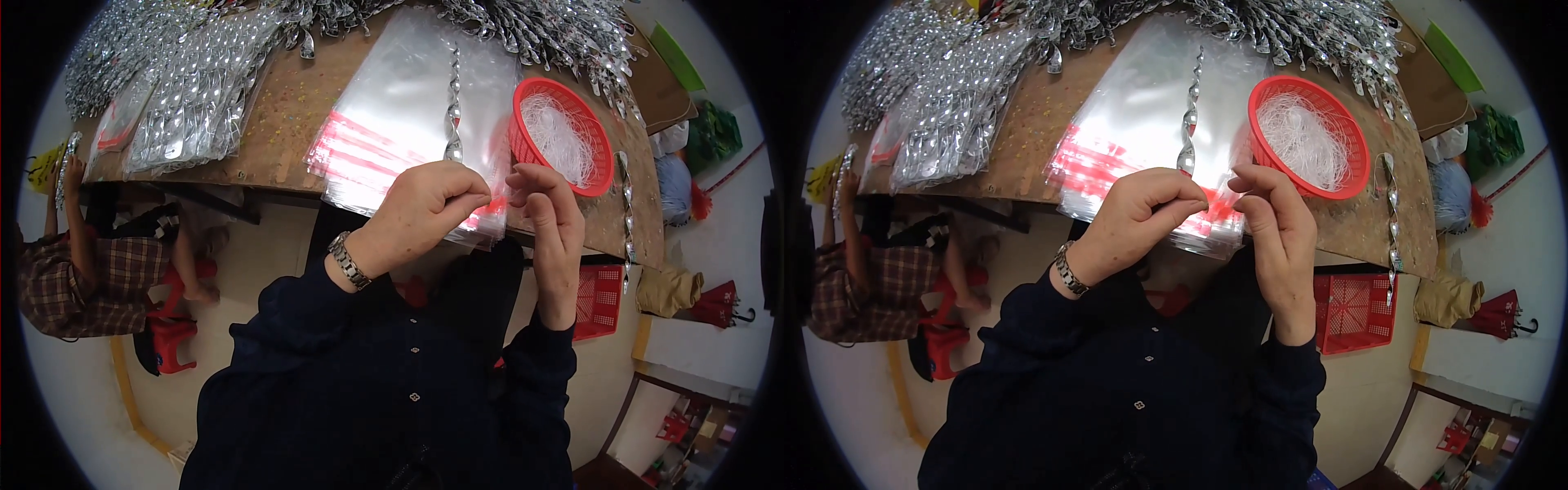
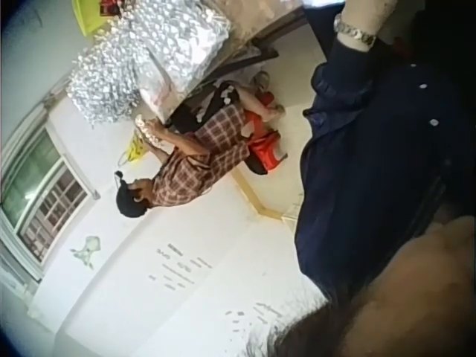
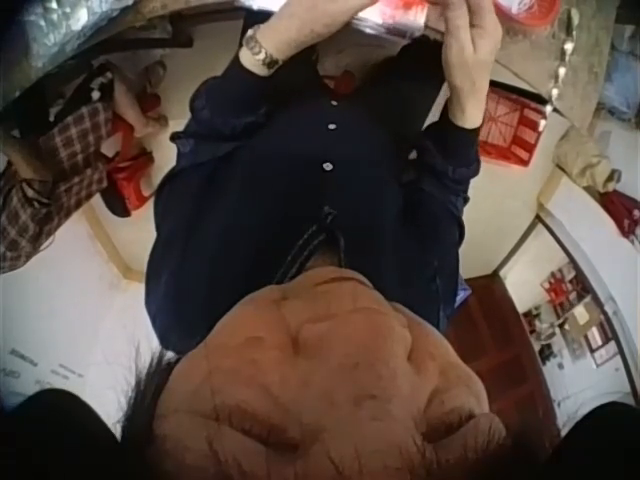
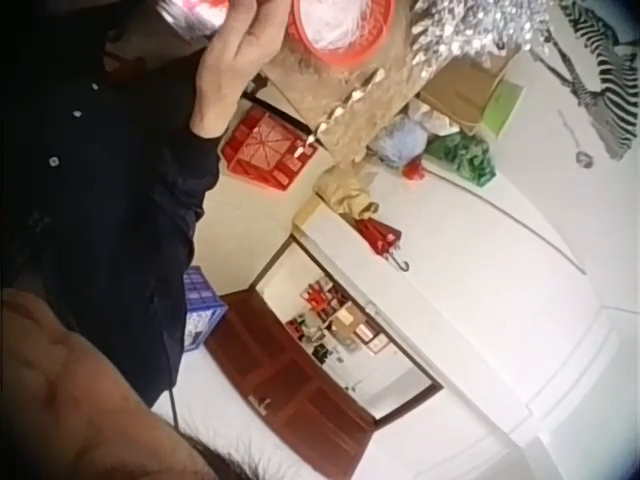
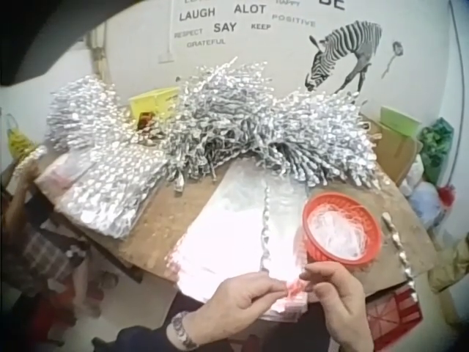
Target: Packaging silver spiral decorations into plastic bags.
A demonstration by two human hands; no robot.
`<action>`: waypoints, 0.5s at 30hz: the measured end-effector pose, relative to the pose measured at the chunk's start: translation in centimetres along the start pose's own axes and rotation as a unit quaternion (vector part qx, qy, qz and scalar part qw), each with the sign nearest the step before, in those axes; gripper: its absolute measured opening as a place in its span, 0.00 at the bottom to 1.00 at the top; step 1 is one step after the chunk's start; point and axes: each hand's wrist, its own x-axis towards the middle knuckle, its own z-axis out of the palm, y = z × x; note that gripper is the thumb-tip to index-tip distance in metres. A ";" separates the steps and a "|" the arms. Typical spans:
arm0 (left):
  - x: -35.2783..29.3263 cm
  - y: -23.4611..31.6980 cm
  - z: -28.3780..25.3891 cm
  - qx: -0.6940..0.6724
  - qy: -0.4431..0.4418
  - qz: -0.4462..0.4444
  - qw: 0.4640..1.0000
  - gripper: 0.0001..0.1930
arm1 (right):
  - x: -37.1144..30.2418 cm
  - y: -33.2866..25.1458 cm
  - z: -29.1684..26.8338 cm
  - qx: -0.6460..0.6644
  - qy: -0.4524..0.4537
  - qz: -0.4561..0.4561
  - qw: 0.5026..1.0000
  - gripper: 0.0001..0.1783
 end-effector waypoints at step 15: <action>-0.2 -0.1 0.2 0.087 -0.003 0.054 0.995 0.04 | 0.9 -2.0 -0.6 -0.297 -0.108 -0.092 0.944 0.04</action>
